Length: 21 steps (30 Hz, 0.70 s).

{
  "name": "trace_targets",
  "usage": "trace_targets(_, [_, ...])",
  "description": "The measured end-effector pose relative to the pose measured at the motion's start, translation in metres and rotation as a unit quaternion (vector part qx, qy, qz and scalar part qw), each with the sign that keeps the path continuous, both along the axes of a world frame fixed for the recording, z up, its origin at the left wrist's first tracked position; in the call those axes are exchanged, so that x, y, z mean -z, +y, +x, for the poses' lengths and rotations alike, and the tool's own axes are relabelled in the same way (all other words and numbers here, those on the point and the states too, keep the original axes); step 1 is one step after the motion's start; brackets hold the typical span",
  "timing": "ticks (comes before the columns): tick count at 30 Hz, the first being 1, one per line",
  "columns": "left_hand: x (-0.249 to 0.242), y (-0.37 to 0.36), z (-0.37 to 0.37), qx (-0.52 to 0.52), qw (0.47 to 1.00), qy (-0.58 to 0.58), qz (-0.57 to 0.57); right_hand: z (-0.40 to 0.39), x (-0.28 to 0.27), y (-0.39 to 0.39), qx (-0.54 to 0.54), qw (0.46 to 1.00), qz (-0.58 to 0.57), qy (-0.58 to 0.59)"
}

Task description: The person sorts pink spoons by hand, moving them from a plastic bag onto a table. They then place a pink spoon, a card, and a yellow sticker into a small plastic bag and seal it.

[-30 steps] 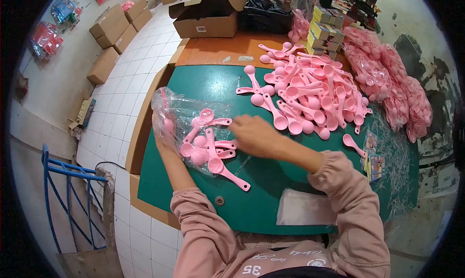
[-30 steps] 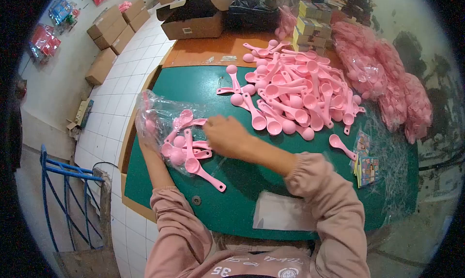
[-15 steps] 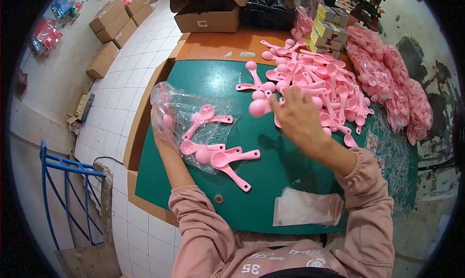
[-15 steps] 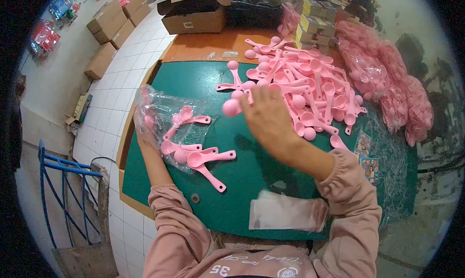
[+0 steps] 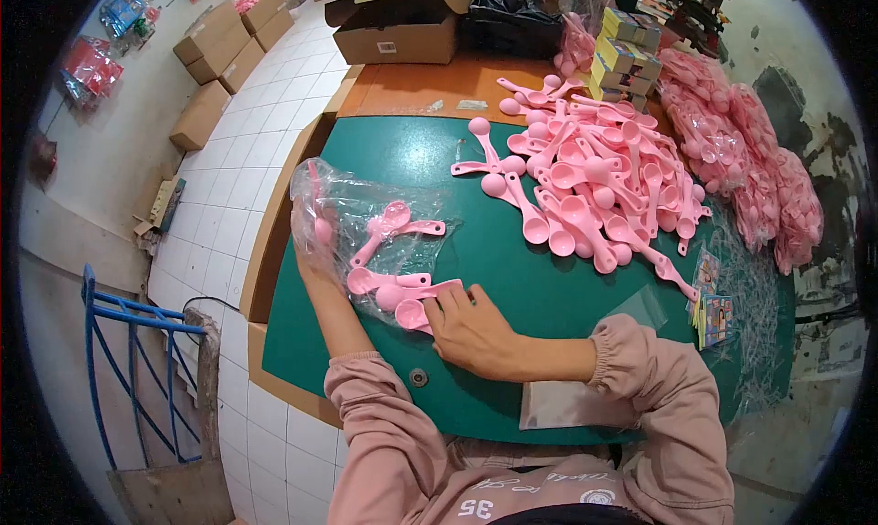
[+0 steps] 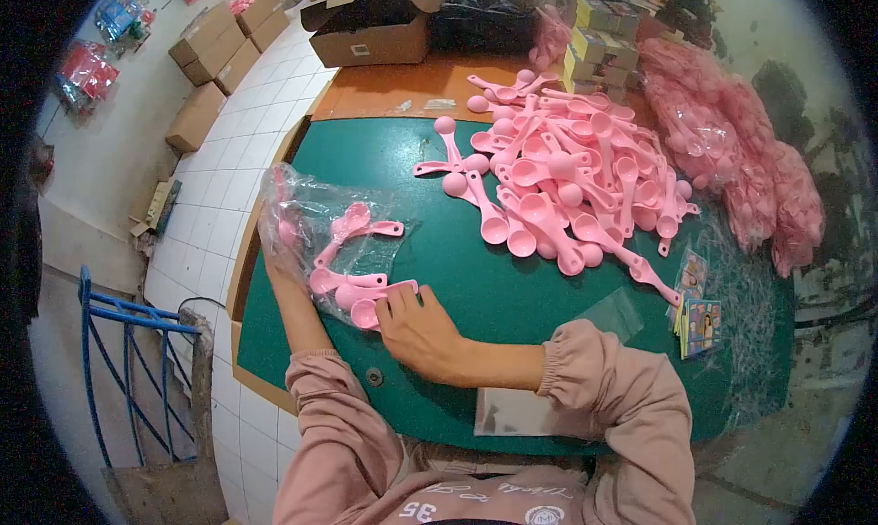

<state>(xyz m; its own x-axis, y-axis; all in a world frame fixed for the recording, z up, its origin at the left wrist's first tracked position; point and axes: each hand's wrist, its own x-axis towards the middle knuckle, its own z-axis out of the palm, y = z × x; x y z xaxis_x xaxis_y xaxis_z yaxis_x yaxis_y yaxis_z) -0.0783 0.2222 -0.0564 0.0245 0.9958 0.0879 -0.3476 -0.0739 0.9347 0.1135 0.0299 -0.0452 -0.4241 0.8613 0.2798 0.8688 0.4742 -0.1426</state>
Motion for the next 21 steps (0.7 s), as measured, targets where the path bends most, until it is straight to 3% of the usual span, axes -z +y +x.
trace_targets(4, [-0.007, -0.008, 0.015, -0.03, 0.997, -0.066, -0.001, 0.012, -0.002, -0.001, -0.014, 0.999, -0.016, -0.031])
trace_targets(6, [0.001, -0.008, 0.007, -0.017, 0.999, -0.043, 0.019, 0.023, -0.008, 0.011, -0.018, 0.991, -0.104, 0.082])
trace_targets(9, [0.007, -0.006, 0.008, -0.02, 0.999, -0.032, 0.026, 0.021, -0.024, 0.038, 0.0, 0.972, -0.185, 0.145])
trace_targets(13, [0.006, -0.006, 0.008, -0.053, 0.999, -0.004, -0.005, 0.001, -0.008, 0.06, -0.064, 0.981, -0.091, 0.157])
trace_targets(17, [-0.001, -0.01, 0.009, -0.034, 0.996, 0.081, 0.024, 0.001, -0.003, 0.069, -0.099, 0.983, -0.138, 0.071])
trace_targets(19, [-0.007, -0.017, 0.019, -0.104, 0.994, -0.033, -0.018, 0.006, -0.003, 0.079, -0.135, 0.99, -0.043, 0.001])
trace_targets(21, [0.006, 0.004, 0.011, -0.051, 0.997, -0.053, -0.005, 0.007, -0.007, 0.091, -0.131, 0.99, -0.05, 0.015])
